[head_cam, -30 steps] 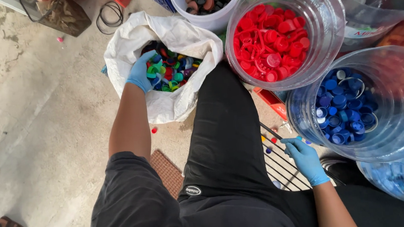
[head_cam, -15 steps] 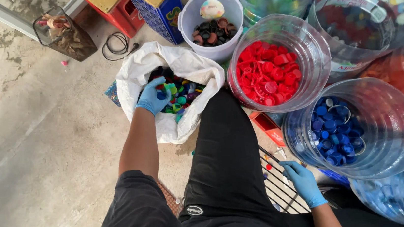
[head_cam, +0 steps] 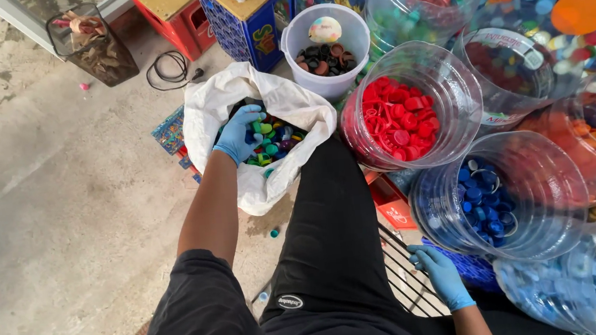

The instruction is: Sorting plastic bottle caps by color from a large bag into separate containers

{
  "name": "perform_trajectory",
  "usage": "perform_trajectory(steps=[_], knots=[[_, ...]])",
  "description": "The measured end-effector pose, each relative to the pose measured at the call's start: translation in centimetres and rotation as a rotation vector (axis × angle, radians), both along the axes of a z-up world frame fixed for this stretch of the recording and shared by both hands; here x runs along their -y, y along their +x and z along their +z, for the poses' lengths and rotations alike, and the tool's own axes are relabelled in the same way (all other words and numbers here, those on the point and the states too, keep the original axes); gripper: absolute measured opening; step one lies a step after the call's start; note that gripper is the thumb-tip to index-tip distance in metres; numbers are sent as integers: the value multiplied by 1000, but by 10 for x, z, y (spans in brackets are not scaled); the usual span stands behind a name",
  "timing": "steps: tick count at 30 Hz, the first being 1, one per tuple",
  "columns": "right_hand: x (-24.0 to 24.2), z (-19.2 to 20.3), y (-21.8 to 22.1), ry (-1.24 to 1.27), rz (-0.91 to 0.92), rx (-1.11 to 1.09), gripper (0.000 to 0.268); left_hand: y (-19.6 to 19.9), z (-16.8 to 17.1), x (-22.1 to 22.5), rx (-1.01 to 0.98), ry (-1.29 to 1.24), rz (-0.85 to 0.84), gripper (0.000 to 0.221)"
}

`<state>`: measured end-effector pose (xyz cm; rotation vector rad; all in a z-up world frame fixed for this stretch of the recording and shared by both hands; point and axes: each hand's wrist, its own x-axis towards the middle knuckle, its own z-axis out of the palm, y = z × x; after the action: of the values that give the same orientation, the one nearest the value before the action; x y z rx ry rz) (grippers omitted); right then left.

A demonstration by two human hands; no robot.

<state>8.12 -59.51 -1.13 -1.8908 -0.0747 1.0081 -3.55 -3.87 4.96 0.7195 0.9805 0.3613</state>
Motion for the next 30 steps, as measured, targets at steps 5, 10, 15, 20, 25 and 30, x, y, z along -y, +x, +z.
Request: perform_trajectory(steps=[5,10,15,20,25,30], knots=[[-12,32,-10,34,-54,-29,32,-5,11,2,177,-108,16,17],[-15,41,-13,57,-64,-24,32,-3,1,6,262,-136,-23,30],[-28,65,-26,80,110,122,35,5,46,66,308,-187,-96,27],[-49,114,-49,180,239,522,35,32,48,175,365,-116,-386,34],[-47,161,-58,354,33,649,58,48,66,307,345,-229,-641,33],[-34,164,-50,243,-120,1133,40,53,78,370,310,-435,-651,36]])
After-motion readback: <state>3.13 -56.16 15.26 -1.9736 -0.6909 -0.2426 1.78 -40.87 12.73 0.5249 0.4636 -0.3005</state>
